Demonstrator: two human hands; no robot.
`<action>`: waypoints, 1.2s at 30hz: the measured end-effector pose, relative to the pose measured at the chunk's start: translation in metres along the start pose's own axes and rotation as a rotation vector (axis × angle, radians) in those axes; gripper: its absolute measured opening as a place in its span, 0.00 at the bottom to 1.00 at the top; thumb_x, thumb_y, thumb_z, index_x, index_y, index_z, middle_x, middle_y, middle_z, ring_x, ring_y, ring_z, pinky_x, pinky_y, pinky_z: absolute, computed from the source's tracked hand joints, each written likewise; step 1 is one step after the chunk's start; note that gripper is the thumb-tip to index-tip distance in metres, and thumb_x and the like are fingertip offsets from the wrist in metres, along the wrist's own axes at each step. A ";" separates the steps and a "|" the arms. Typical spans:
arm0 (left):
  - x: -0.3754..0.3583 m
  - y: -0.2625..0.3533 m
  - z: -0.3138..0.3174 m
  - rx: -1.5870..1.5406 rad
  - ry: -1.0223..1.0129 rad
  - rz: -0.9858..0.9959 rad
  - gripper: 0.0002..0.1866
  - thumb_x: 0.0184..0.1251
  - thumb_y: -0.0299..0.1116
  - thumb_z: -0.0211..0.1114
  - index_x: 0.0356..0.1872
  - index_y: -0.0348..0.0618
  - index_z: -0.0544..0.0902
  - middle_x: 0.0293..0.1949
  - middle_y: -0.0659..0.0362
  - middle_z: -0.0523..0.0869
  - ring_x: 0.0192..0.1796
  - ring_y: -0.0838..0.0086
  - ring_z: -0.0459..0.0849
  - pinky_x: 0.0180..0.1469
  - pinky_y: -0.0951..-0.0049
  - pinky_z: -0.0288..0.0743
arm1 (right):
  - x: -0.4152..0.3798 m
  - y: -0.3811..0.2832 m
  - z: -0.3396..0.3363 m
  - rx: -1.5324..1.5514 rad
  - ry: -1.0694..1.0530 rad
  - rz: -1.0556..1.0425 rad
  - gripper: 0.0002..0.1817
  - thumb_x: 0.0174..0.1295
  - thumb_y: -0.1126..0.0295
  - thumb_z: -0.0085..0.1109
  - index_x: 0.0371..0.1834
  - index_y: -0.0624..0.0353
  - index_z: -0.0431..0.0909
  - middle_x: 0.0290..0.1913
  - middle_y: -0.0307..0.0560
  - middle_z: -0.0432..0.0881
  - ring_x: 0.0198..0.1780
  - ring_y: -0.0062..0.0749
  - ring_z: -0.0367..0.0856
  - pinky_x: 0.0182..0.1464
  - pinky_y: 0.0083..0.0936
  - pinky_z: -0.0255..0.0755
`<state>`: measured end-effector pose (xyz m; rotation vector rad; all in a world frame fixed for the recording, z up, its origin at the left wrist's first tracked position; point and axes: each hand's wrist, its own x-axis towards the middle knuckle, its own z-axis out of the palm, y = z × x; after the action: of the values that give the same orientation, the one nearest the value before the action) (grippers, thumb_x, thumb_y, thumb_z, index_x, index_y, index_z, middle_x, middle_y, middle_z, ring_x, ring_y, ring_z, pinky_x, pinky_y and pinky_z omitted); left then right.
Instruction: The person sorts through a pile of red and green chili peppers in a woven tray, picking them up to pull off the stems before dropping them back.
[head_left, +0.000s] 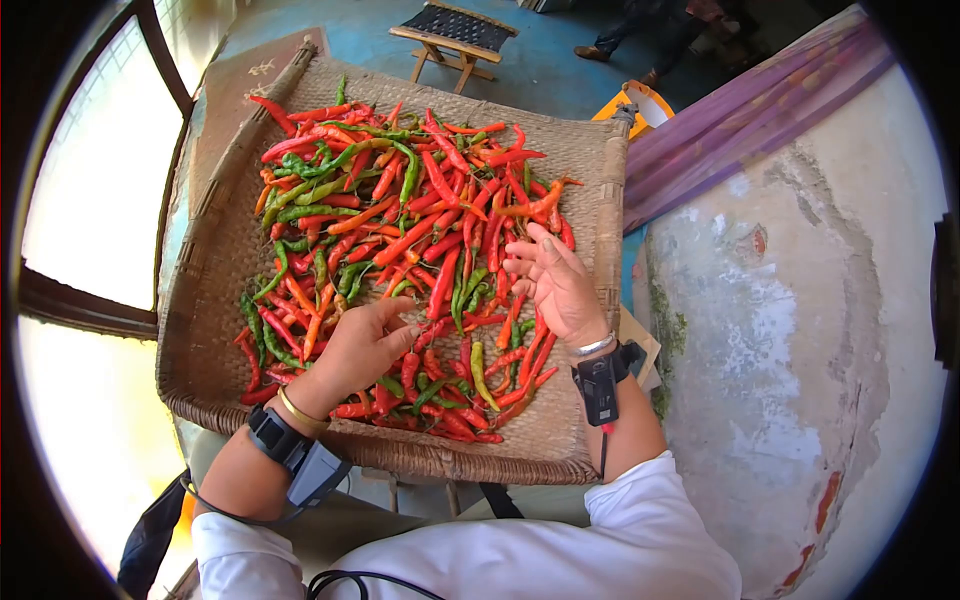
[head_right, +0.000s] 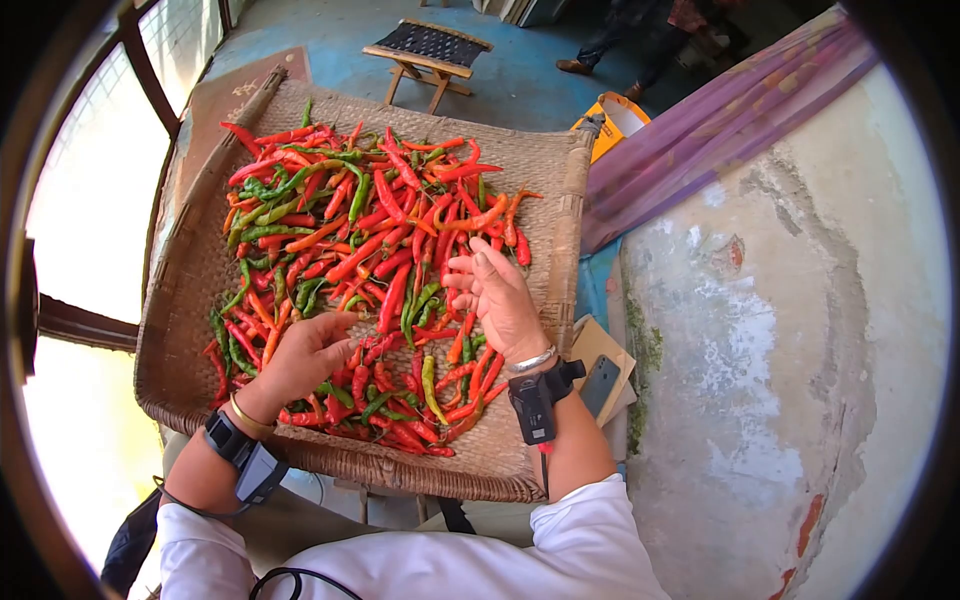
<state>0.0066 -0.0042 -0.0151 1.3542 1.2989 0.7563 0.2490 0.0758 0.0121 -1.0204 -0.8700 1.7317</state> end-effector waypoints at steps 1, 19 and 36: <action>0.000 -0.002 0.001 0.013 -0.047 0.050 0.21 0.58 0.32 0.61 0.51 0.33 0.72 0.29 0.51 0.81 0.31 0.71 0.79 0.34 0.73 0.72 | 0.000 0.004 0.001 -0.001 0.002 -0.003 0.20 0.63 0.63 0.49 0.53 0.66 0.67 0.42 0.45 0.76 0.37 0.22 0.77 0.34 0.15 0.69; -0.004 0.012 0.010 0.383 -0.255 0.141 0.16 0.54 0.31 0.63 0.44 0.37 0.77 0.33 0.53 0.81 0.36 0.65 0.80 0.39 0.69 0.73 | -0.023 0.066 0.030 -1.790 -0.457 -0.621 0.13 0.47 0.73 0.51 0.39 0.58 0.70 0.52 0.47 0.66 0.45 0.38 0.69 0.39 0.30 0.73; -0.007 0.031 0.008 0.073 -0.194 0.088 0.13 0.56 0.27 0.62 0.43 0.37 0.78 0.26 0.56 0.79 0.26 0.79 0.75 0.28 0.76 0.70 | -0.041 0.040 0.046 -0.220 -0.165 -0.059 0.11 0.64 0.66 0.47 0.41 0.62 0.73 0.33 0.43 0.78 0.30 0.22 0.76 0.31 0.16 0.73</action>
<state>0.0218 -0.0080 0.0141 1.5124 1.1291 0.6246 0.2032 0.0186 0.0059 -0.9927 -1.2057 1.7151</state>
